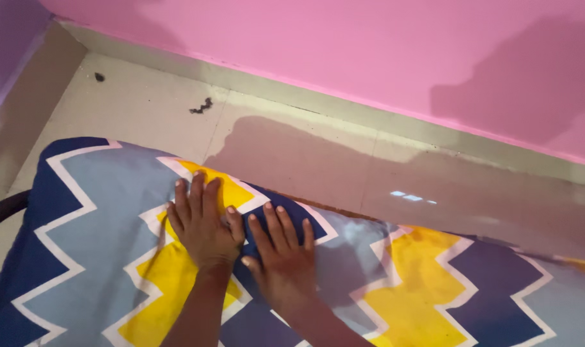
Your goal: The person tucks the edges of a patterned bedsheet under the mattress and smooths out the surface by hand.
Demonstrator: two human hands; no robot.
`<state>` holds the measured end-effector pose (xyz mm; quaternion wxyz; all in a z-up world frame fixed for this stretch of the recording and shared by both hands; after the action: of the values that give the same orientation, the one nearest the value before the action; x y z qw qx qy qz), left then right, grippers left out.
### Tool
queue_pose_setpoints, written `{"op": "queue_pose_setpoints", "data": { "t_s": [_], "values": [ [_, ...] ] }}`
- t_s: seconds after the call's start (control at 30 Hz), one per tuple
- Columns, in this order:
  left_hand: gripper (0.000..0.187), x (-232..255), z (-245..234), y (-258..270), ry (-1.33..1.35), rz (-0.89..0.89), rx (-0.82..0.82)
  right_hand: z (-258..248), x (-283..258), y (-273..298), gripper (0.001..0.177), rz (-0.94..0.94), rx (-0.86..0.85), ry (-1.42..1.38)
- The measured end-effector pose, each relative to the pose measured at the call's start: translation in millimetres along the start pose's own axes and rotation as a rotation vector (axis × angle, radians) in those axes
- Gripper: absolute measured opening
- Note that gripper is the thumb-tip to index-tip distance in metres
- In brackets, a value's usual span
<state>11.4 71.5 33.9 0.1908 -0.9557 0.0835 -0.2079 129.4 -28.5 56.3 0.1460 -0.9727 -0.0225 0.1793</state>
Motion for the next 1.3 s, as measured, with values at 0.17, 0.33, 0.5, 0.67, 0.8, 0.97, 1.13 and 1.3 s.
{"op": "queue_pose_setpoints", "data": {
  "t_s": [0.17,0.33,0.5,0.67,0.8,0.97,1.13,1.3],
  "values": [
    [0.053,1,-1,1,0.006,0.013,0.007,-13,32,11,0.072,-0.041,-0.012,0.031],
    [0.052,3,0,0,0.002,0.003,-0.007,-35,108,31,0.072,0.185,-0.122,0.231],
    [0.051,4,-2,3,0.01,0.001,0.001,-40,128,43,0.068,0.288,-0.122,0.265],
    [0.053,3,1,4,0.011,0.005,0.002,-41,127,41,0.063,0.312,-0.092,0.235],
    [0.053,4,0,1,0.002,0.02,0.022,-41,129,32,0.061,0.335,-0.156,0.174],
    [0.054,4,1,3,0.013,0.034,0.015,-32,140,29,0.056,0.428,-0.151,0.139],
    [0.053,2,1,2,0.0,0.028,0.015,-39,133,30,0.052,0.329,0.009,0.155],
    [0.052,3,-1,5,-0.012,0.046,0.009,-41,135,33,0.045,0.351,0.046,0.169]
  ]
}}
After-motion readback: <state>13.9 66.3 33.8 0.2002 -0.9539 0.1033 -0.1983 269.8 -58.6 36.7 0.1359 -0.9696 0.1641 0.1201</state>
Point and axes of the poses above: each hand's wrist, its own y-axis away from the middle knuckle, its own z-axis out of the palm, x = y × z, the point moved 8 cm from there along -y, towards the middle knuckle, and after that the axes turned 4 degrees about -z, right-handed, at the moved point
